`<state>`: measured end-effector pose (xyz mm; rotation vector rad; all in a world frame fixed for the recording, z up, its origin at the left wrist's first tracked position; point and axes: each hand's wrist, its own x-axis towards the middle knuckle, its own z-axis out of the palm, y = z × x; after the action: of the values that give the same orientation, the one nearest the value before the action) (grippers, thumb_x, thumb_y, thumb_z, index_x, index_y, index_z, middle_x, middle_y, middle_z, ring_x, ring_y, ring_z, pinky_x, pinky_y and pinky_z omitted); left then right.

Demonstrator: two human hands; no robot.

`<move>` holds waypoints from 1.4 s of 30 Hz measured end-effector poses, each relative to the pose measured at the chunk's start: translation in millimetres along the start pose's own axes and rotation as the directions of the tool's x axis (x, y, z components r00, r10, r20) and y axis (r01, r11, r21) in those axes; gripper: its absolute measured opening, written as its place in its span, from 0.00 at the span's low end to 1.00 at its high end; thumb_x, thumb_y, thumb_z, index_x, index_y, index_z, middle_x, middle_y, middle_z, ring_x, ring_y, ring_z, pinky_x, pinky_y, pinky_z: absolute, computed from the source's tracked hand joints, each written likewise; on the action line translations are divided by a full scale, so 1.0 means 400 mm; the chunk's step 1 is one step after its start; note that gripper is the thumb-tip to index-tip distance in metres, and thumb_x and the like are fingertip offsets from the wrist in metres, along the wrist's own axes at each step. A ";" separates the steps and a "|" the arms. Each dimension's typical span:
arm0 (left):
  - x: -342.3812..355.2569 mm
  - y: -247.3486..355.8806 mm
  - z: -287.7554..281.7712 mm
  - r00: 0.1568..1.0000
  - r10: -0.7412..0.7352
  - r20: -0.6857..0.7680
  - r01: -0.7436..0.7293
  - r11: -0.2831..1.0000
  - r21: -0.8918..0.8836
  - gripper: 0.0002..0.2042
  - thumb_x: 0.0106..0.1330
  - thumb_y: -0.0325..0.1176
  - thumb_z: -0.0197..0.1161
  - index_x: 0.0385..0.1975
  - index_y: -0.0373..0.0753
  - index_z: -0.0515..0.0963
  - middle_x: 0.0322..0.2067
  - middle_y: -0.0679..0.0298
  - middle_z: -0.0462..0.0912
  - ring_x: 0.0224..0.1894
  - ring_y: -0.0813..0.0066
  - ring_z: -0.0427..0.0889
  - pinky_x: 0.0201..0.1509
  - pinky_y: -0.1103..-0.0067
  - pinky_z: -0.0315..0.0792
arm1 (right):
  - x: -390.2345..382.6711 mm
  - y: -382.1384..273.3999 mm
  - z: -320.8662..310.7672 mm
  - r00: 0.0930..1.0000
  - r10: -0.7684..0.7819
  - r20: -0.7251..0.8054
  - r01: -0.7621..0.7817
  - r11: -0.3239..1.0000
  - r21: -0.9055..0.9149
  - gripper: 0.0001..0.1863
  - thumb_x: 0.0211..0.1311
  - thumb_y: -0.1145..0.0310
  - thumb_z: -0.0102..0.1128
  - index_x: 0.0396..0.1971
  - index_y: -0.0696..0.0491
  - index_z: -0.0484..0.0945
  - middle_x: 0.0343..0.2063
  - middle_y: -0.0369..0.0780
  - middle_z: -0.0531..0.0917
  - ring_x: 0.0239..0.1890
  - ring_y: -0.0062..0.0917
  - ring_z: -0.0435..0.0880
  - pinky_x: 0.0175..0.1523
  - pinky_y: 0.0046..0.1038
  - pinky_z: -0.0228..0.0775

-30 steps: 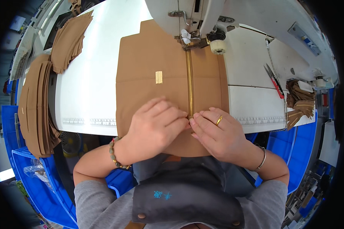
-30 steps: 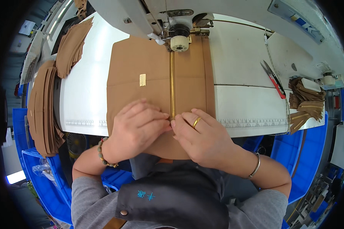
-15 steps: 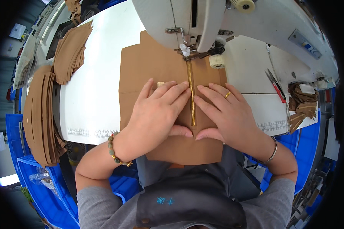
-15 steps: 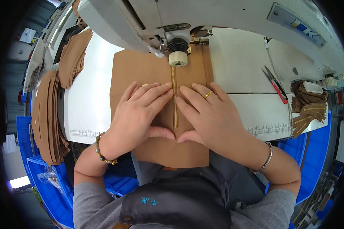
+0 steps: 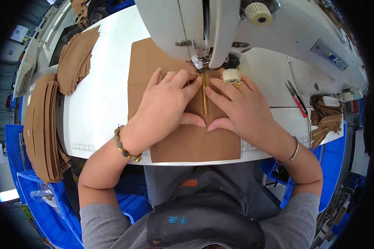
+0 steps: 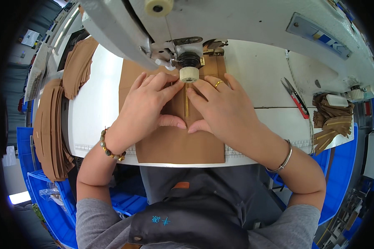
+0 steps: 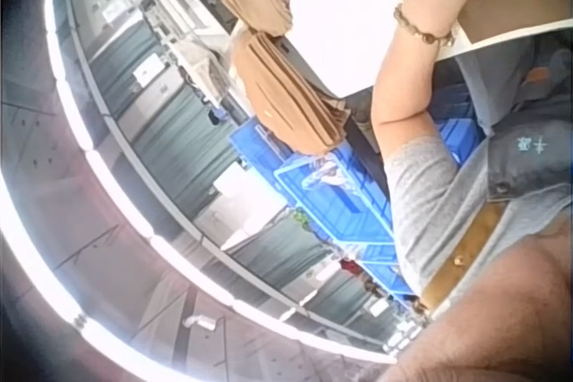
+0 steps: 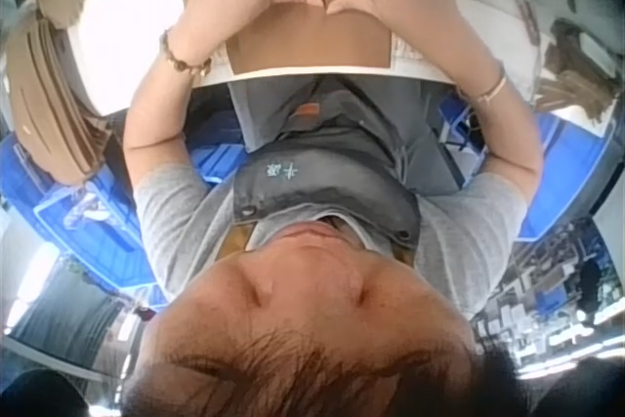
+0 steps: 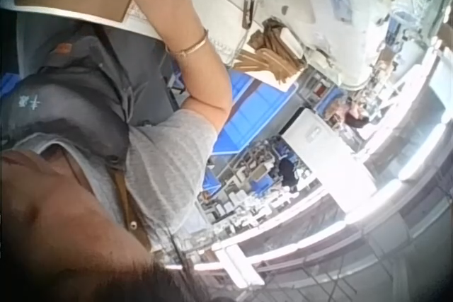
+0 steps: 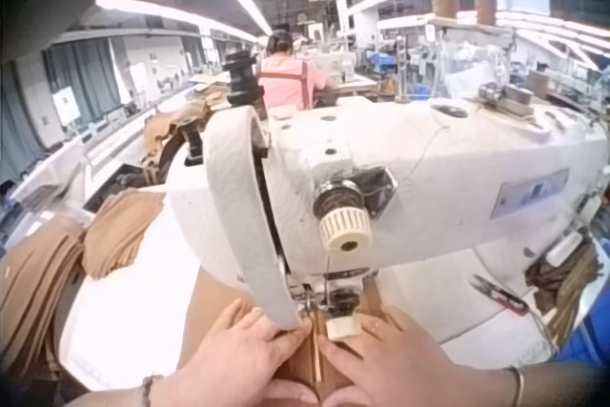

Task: Sewing a zipper into a leather piece and assembling leather pouches at a sewing station.

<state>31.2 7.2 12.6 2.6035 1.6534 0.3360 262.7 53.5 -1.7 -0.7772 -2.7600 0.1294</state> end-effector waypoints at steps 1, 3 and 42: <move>0.008 -0.006 0.001 1.000 0.001 -0.006 -0.001 1.000 0.006 0.42 0.45 0.58 0.74 0.60 0.36 0.79 0.57 0.60 0.79 0.60 0.57 0.77 0.70 0.55 0.67 | 0.004 0.003 0.002 1.000 -0.003 -0.008 0.003 1.000 0.006 0.43 0.48 0.40 0.68 0.61 0.52 0.79 0.61 0.42 0.78 0.58 0.39 0.79 0.72 0.47 0.62; 0.019 -0.017 0.003 0.998 0.041 -0.050 -0.043 0.998 -0.037 0.41 0.45 0.59 0.73 0.58 0.35 0.81 0.54 0.58 0.79 0.58 0.56 0.78 0.66 0.60 0.70 | 0.010 0.008 0.008 1.000 0.008 -0.025 -0.008 1.000 0.004 0.42 0.49 0.40 0.68 0.61 0.52 0.79 0.60 0.42 0.79 0.57 0.39 0.79 0.71 0.46 0.63; 0.000 -0.035 0.069 0.973 0.005 -0.231 -0.021 0.998 -0.065 0.21 0.62 0.48 0.69 0.49 0.39 0.87 0.50 0.63 0.85 0.59 0.65 0.82 0.67 0.60 0.72 | 0.053 0.056 0.034 0.995 0.006 -0.104 0.003 0.996 0.085 0.25 0.62 0.58 0.72 0.58 0.50 0.83 0.53 0.45 0.85 0.54 0.41 0.83 0.62 0.41 0.71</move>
<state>24.2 15.5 -16.3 2.6111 1.6556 0.7064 252.7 83.6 -13.2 -0.7419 -2.6373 0.1992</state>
